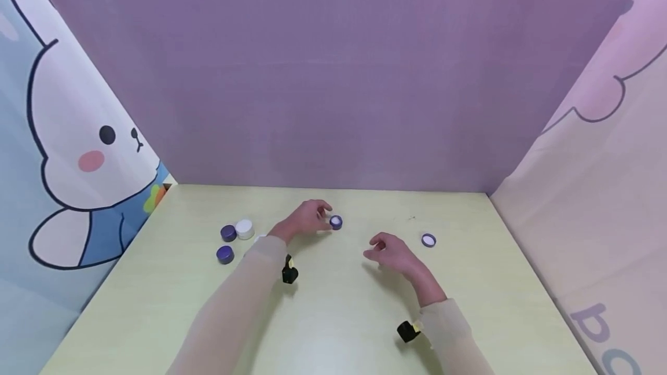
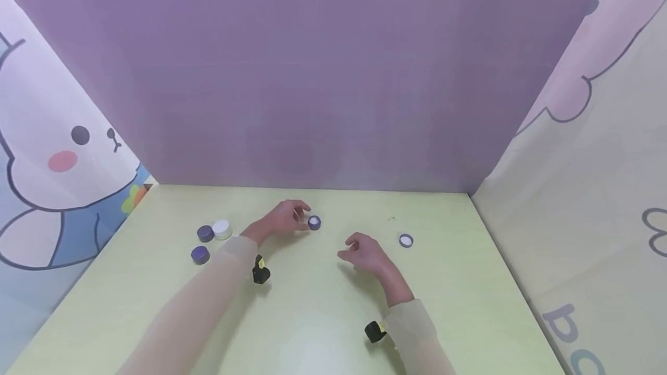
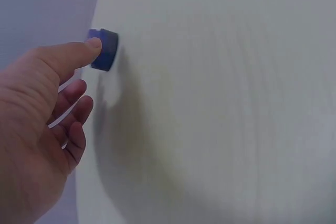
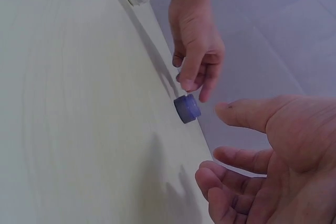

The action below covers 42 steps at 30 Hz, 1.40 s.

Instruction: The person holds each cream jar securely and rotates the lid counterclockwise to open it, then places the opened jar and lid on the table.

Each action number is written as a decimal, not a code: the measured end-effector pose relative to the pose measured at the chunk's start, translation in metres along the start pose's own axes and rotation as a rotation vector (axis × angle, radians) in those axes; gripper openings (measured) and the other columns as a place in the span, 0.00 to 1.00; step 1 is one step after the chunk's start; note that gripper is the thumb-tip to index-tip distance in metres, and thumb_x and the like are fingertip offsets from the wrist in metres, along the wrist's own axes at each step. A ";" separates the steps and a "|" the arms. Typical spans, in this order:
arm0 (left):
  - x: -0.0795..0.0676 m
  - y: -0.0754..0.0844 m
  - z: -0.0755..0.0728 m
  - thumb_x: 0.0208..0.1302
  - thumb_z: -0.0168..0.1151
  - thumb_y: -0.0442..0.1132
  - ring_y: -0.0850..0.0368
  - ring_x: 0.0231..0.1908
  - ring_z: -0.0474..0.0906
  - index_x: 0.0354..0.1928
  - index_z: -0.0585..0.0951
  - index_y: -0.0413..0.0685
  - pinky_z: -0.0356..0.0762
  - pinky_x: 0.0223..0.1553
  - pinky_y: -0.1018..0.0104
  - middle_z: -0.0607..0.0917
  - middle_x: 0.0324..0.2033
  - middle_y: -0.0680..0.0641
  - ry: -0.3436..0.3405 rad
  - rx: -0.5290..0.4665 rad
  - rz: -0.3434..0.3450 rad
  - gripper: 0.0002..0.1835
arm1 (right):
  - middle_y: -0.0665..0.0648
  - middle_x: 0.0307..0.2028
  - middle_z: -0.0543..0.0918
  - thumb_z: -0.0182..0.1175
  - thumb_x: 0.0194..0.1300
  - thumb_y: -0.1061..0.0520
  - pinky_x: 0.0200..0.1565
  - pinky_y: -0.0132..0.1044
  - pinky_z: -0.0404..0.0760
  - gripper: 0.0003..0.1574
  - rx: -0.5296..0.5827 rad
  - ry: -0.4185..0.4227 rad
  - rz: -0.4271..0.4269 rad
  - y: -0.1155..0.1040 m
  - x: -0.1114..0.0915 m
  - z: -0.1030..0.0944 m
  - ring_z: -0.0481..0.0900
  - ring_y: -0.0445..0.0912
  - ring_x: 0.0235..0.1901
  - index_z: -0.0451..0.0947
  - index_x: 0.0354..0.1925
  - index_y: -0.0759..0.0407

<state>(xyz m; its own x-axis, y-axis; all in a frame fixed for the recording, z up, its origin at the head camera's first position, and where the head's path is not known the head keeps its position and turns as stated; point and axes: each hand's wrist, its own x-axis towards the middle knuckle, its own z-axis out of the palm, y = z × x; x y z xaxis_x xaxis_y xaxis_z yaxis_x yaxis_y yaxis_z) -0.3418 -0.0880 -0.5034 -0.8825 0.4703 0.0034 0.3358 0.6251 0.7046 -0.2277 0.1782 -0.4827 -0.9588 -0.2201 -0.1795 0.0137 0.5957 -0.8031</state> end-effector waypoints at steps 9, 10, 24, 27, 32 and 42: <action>-0.012 0.004 -0.033 0.61 0.68 0.37 0.58 0.36 0.78 0.49 0.83 0.39 0.77 0.39 0.64 0.83 0.34 0.51 0.015 0.014 0.055 0.15 | 0.53 0.38 0.79 0.67 0.62 0.48 0.38 0.41 0.76 0.27 -0.004 -0.026 -0.052 -0.013 -0.007 0.007 0.76 0.46 0.36 0.76 0.52 0.63; -0.015 0.003 -0.036 0.62 0.68 0.37 0.58 0.35 0.78 0.48 0.83 0.40 0.77 0.38 0.64 0.83 0.32 0.53 0.026 0.007 0.060 0.14 | 0.53 0.38 0.79 0.66 0.62 0.48 0.37 0.41 0.76 0.26 -0.007 -0.031 -0.057 -0.014 -0.008 0.008 0.76 0.46 0.35 0.76 0.52 0.63; -0.073 0.022 -0.072 0.68 0.61 0.40 0.57 0.34 0.77 0.44 0.86 0.48 0.77 0.35 0.62 0.84 0.35 0.53 0.173 0.006 0.039 0.08 | 0.52 0.37 0.79 0.65 0.64 0.47 0.34 0.41 0.76 0.23 -0.024 -0.082 -0.130 -0.032 -0.026 0.018 0.75 0.47 0.32 0.77 0.50 0.62; -0.086 0.020 -0.075 0.68 0.61 0.39 0.57 0.33 0.78 0.43 0.86 0.49 0.78 0.34 0.62 0.84 0.35 0.52 0.205 0.013 0.033 0.07 | 0.51 0.37 0.78 0.64 0.64 0.46 0.33 0.41 0.76 0.23 -0.032 -0.109 -0.148 -0.038 -0.030 0.020 0.76 0.47 0.32 0.76 0.50 0.61; -0.107 0.015 -0.078 0.67 0.61 0.39 0.57 0.30 0.77 0.42 0.85 0.49 0.77 0.31 0.61 0.84 0.33 0.52 0.249 0.033 0.041 0.07 | 0.50 0.37 0.78 0.63 0.65 0.46 0.33 0.41 0.76 0.23 -0.071 -0.119 -0.170 -0.043 -0.034 0.021 0.76 0.46 0.32 0.76 0.50 0.60; -0.153 -0.016 -0.086 0.66 0.63 0.37 0.57 0.31 0.76 0.42 0.85 0.48 0.75 0.30 0.63 0.85 0.33 0.51 0.304 0.032 -0.003 0.06 | 0.52 0.36 0.78 0.63 0.65 0.47 0.32 0.41 0.75 0.23 -0.065 -0.148 -0.181 -0.040 -0.042 0.026 0.74 0.47 0.31 0.76 0.48 0.63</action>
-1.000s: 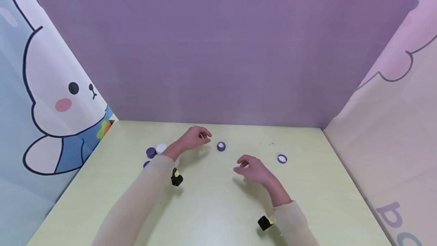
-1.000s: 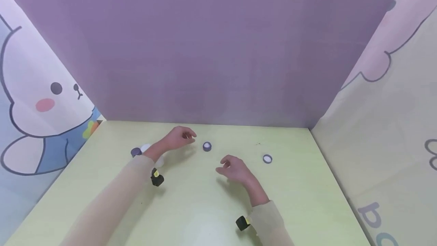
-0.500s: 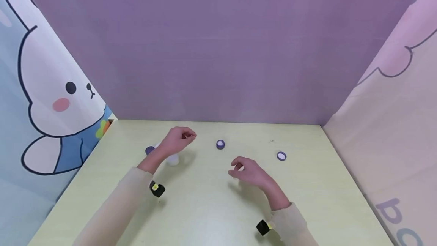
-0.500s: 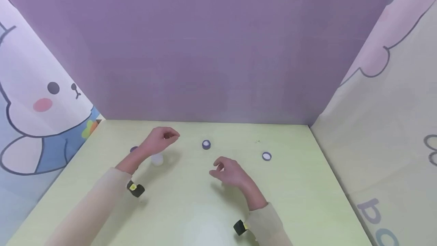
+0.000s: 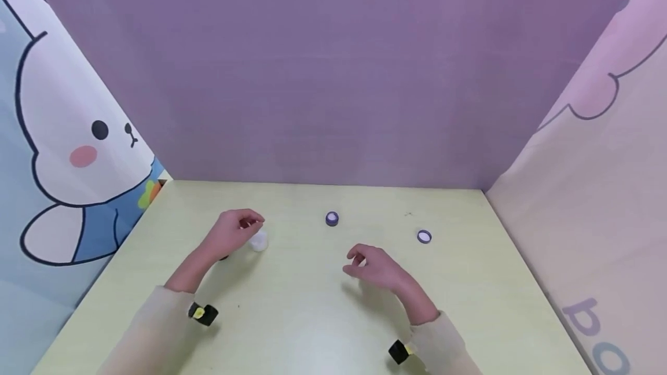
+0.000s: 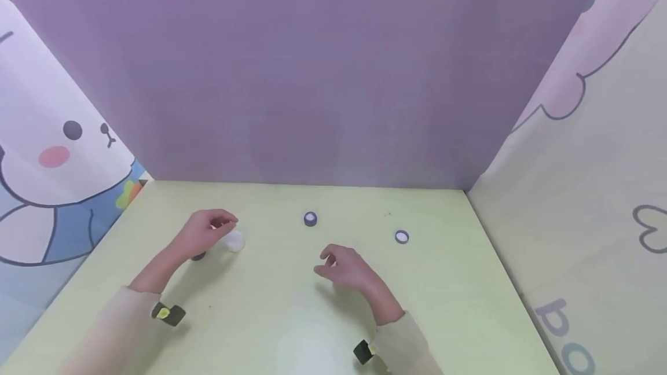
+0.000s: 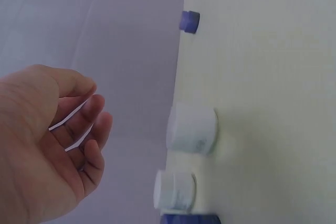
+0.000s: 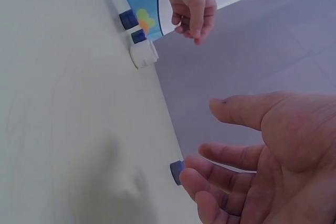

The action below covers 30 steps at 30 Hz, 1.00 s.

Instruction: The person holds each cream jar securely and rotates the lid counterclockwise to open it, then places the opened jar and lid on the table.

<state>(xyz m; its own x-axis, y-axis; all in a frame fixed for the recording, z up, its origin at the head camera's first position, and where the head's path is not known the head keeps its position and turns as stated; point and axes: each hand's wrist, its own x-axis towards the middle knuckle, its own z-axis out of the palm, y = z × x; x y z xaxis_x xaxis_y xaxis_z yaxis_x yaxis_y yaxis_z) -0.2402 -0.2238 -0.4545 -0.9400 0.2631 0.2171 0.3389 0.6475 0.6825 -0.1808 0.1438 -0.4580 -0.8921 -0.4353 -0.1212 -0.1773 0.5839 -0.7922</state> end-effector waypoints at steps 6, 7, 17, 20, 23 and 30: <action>-0.021 -0.017 -0.008 0.67 0.63 0.38 0.55 0.29 0.75 0.43 0.85 0.47 0.75 0.28 0.65 0.85 0.34 0.46 0.000 -0.021 -0.066 0.07 | 0.52 0.36 0.77 0.63 0.65 0.47 0.33 0.41 0.75 0.23 -0.008 -0.013 0.022 0.006 -0.004 0.006 0.75 0.46 0.32 0.76 0.49 0.63; -0.024 -0.019 -0.010 0.67 0.63 0.38 0.54 0.29 0.75 0.43 0.85 0.46 0.75 0.28 0.65 0.85 0.35 0.45 -0.001 -0.022 -0.072 0.07 | 0.52 0.36 0.78 0.63 0.65 0.47 0.33 0.41 0.75 0.23 -0.010 -0.015 0.022 0.007 -0.005 0.006 0.75 0.46 0.32 0.76 0.49 0.63; -0.050 -0.044 -0.028 0.67 0.63 0.38 0.52 0.34 0.75 0.45 0.84 0.40 0.77 0.27 0.67 0.83 0.35 0.49 0.019 0.048 -0.165 0.10 | 0.52 0.37 0.77 0.62 0.66 0.46 0.33 0.41 0.76 0.22 -0.004 0.000 0.041 0.008 -0.011 0.002 0.75 0.47 0.33 0.76 0.49 0.61; -0.057 -0.051 -0.031 0.67 0.63 0.39 0.52 0.35 0.75 0.45 0.84 0.41 0.76 0.27 0.66 0.83 0.35 0.48 0.024 0.051 -0.189 0.10 | 0.52 0.38 0.77 0.62 0.66 0.46 0.32 0.41 0.76 0.22 -0.006 0.000 0.034 0.009 -0.013 -0.001 0.75 0.47 0.33 0.76 0.49 0.61; -0.063 -0.058 -0.034 0.66 0.64 0.40 0.51 0.35 0.75 0.46 0.84 0.42 0.77 0.27 0.65 0.84 0.37 0.47 0.029 0.050 -0.198 0.11 | 0.52 0.37 0.78 0.61 0.66 0.46 0.32 0.41 0.76 0.22 -0.012 0.009 0.032 0.011 -0.015 -0.003 0.75 0.46 0.33 0.76 0.49 0.61; -0.073 -0.072 -0.041 0.61 0.69 0.44 0.52 0.34 0.77 0.48 0.82 0.41 0.77 0.28 0.65 0.83 0.39 0.45 -0.005 0.061 -0.233 0.18 | 0.51 0.37 0.78 0.61 0.66 0.47 0.33 0.42 0.76 0.22 -0.019 0.031 0.038 0.018 -0.018 -0.008 0.75 0.46 0.33 0.76 0.49 0.62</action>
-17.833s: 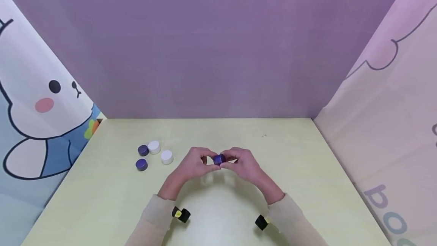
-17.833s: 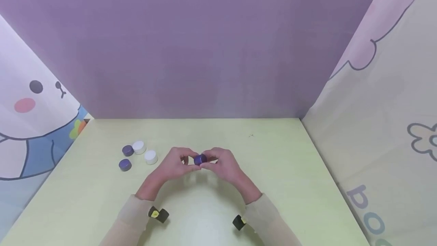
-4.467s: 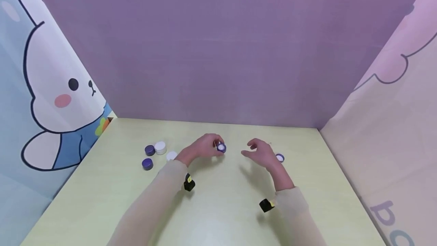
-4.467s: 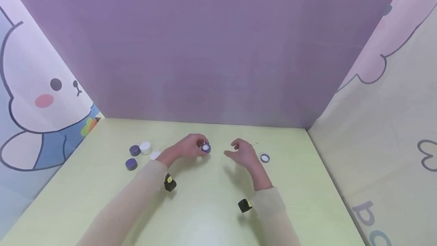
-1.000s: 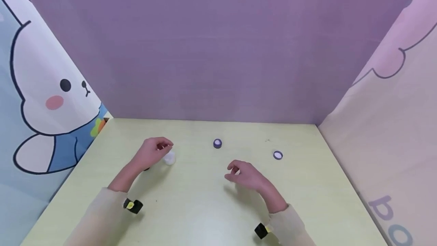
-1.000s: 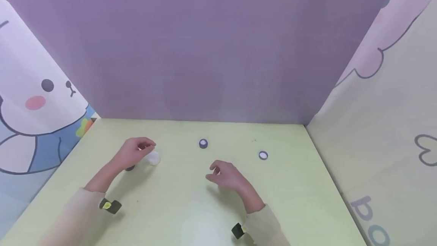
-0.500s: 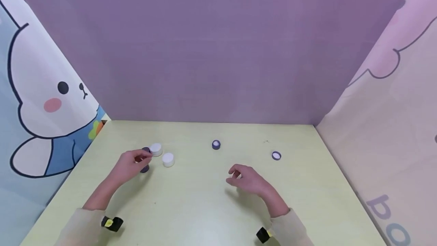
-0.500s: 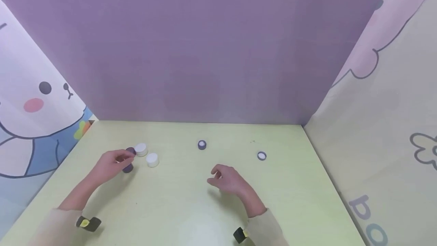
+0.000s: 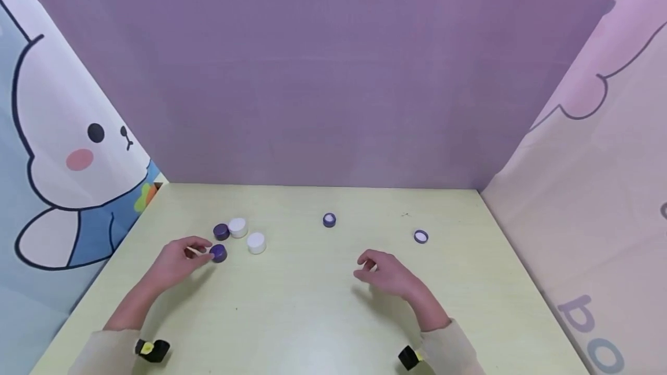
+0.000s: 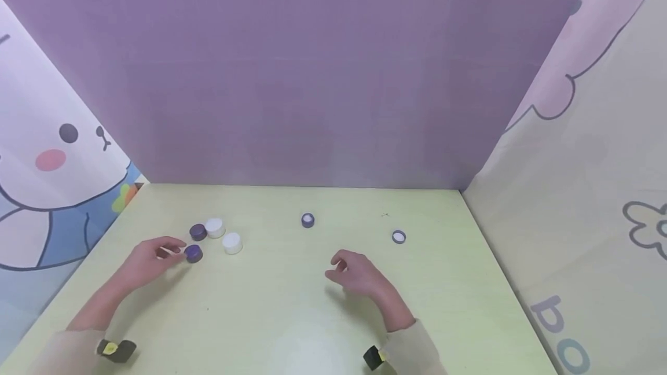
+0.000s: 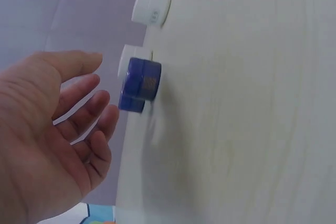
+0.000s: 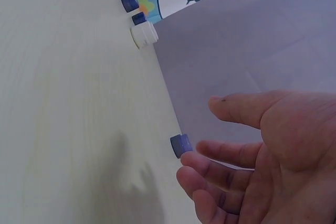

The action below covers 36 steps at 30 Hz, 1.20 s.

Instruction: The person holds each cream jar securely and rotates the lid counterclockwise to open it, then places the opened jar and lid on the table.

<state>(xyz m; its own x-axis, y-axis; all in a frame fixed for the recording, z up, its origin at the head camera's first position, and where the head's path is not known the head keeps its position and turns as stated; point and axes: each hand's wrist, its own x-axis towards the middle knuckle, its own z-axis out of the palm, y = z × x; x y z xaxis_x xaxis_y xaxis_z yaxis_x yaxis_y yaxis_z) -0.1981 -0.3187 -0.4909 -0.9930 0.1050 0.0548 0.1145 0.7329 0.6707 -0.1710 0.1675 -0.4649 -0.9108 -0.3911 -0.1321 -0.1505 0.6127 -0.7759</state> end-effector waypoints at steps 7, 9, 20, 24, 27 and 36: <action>-0.003 -0.001 0.001 0.51 0.76 0.45 0.51 0.36 0.77 0.56 0.76 0.39 0.78 0.32 0.64 0.81 0.43 0.41 -0.125 -0.028 -0.046 0.32 | 0.51 0.36 0.78 0.62 0.66 0.47 0.32 0.41 0.76 0.20 0.013 0.008 0.028 0.005 -0.006 0.000 0.75 0.46 0.32 0.76 0.48 0.61; -0.003 -0.001 0.002 0.50 0.77 0.45 0.51 0.37 0.76 0.58 0.74 0.38 0.78 0.33 0.63 0.80 0.45 0.40 -0.154 -0.033 -0.053 0.35 | 0.52 0.36 0.78 0.62 0.66 0.48 0.32 0.41 0.76 0.20 0.020 0.012 0.032 0.006 -0.007 0.000 0.75 0.46 0.32 0.76 0.48 0.61; 0.001 -0.010 0.011 0.50 0.77 0.43 0.52 0.33 0.73 0.60 0.73 0.35 0.74 0.30 0.63 0.80 0.43 0.40 -0.149 0.013 -0.061 0.37 | 0.53 0.37 0.77 0.61 0.67 0.46 0.33 0.42 0.75 0.22 0.051 -0.024 0.031 0.011 -0.011 0.006 0.75 0.47 0.33 0.76 0.49 0.61; 0.008 -0.013 0.017 0.50 0.77 0.44 0.51 0.34 0.75 0.57 0.75 0.36 0.75 0.34 0.60 0.81 0.42 0.41 -0.120 0.046 -0.038 0.34 | 0.53 0.37 0.77 0.61 0.67 0.47 0.34 0.42 0.75 0.21 0.046 -0.016 0.026 0.012 -0.011 0.006 0.74 0.48 0.33 0.76 0.49 0.61; 0.013 -0.016 0.022 0.51 0.77 0.45 0.50 0.36 0.76 0.55 0.77 0.36 0.76 0.36 0.58 0.82 0.41 0.41 -0.100 0.078 -0.032 0.32 | 0.53 0.37 0.77 0.61 0.67 0.47 0.34 0.42 0.75 0.22 0.049 -0.025 0.034 0.012 -0.012 0.006 0.74 0.47 0.34 0.76 0.49 0.61; 0.018 -0.017 0.019 0.53 0.75 0.45 0.48 0.39 0.77 0.52 0.79 0.35 0.77 0.39 0.56 0.83 0.43 0.39 -0.086 0.064 -0.038 0.29 | 0.53 0.38 0.78 0.61 0.67 0.47 0.34 0.42 0.75 0.20 0.029 -0.032 0.037 0.010 -0.010 0.003 0.75 0.47 0.33 0.76 0.48 0.60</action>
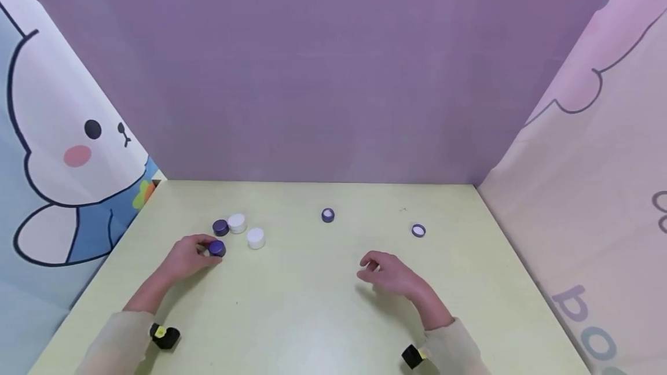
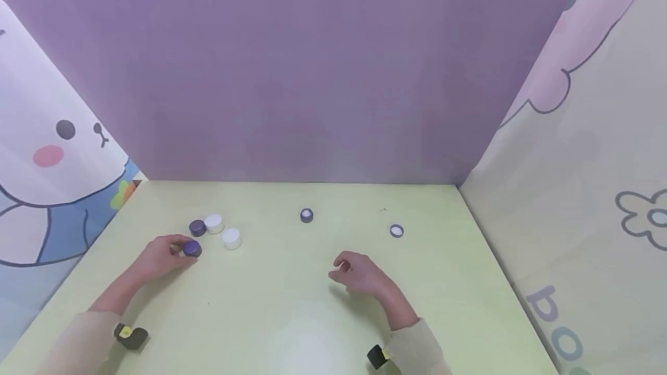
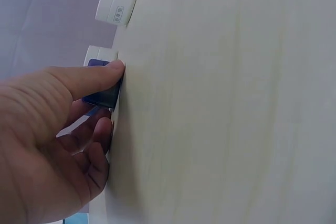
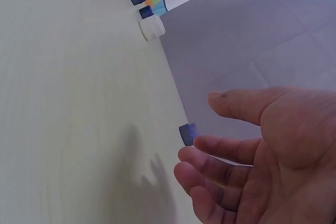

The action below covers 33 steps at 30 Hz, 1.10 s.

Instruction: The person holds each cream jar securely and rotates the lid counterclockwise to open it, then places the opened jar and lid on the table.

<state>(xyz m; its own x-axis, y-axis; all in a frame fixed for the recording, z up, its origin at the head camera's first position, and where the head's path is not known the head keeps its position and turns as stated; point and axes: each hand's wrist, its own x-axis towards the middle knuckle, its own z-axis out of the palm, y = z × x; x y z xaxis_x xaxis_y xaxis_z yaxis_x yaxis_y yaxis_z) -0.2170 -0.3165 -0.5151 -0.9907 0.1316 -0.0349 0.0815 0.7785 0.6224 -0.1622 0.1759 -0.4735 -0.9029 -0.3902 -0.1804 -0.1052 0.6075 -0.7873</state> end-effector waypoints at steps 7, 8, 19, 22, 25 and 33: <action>-0.003 0.007 -0.009 0.54 0.74 0.45 0.48 0.40 0.78 0.54 0.78 0.34 0.78 0.39 0.59 0.81 0.47 0.36 -0.029 -0.110 -0.028 0.30 | 0.53 0.38 0.78 0.61 0.67 0.46 0.34 0.42 0.76 0.21 -0.006 -0.016 0.000 -0.006 0.005 -0.003 0.76 0.47 0.33 0.76 0.49 0.60; -0.003 0.008 -0.009 0.54 0.74 0.45 0.47 0.41 0.78 0.55 0.77 0.34 0.78 0.39 0.59 0.81 0.48 0.36 -0.034 -0.129 -0.032 0.31 | 0.53 0.38 0.78 0.61 0.67 0.47 0.34 0.42 0.76 0.20 -0.006 -0.012 0.002 -0.006 0.005 -0.004 0.76 0.47 0.33 0.76 0.49 0.60; -0.017 0.026 -0.014 0.57 0.73 0.39 0.48 0.42 0.79 0.56 0.76 0.36 0.79 0.36 0.61 0.82 0.46 0.39 -0.016 -0.266 -0.018 0.27 | 0.52 0.37 0.78 0.60 0.68 0.47 0.34 0.42 0.76 0.22 -0.017 -0.025 -0.022 -0.012 0.004 -0.010 0.76 0.47 0.33 0.76 0.50 0.62; -0.019 0.035 -0.016 0.56 0.73 0.39 0.48 0.42 0.79 0.55 0.78 0.37 0.79 0.35 0.63 0.82 0.45 0.41 0.002 -0.287 0.032 0.26 | 0.52 0.37 0.78 0.60 0.68 0.47 0.34 0.42 0.76 0.22 -0.024 -0.024 -0.033 -0.012 0.005 -0.011 0.76 0.47 0.33 0.76 0.50 0.62; -0.022 0.043 -0.018 0.56 0.73 0.39 0.48 0.42 0.78 0.54 0.79 0.39 0.78 0.35 0.65 0.83 0.44 0.42 0.031 -0.273 0.084 0.24 | 0.53 0.38 0.78 0.60 0.68 0.47 0.34 0.42 0.77 0.22 -0.019 -0.038 -0.043 -0.012 0.007 -0.010 0.76 0.47 0.33 0.76 0.50 0.62; -0.029 0.074 -0.020 0.55 0.73 0.36 0.48 0.39 0.78 0.54 0.79 0.39 0.79 0.34 0.67 0.82 0.44 0.41 0.051 -0.327 0.152 0.24 | 0.51 0.37 0.79 0.60 0.68 0.47 0.36 0.42 0.77 0.21 -0.028 -0.077 -0.071 -0.009 0.007 -0.007 0.76 0.47 0.35 0.76 0.50 0.61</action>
<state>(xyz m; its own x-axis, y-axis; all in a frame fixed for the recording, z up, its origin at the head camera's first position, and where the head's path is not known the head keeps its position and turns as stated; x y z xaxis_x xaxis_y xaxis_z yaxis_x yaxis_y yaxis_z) -0.1842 -0.2751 -0.4530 -0.9748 0.1934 0.1114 0.1973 0.5136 0.8351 -0.1702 0.1728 -0.4639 -0.8582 -0.4841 -0.1706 -0.1799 0.5950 -0.7834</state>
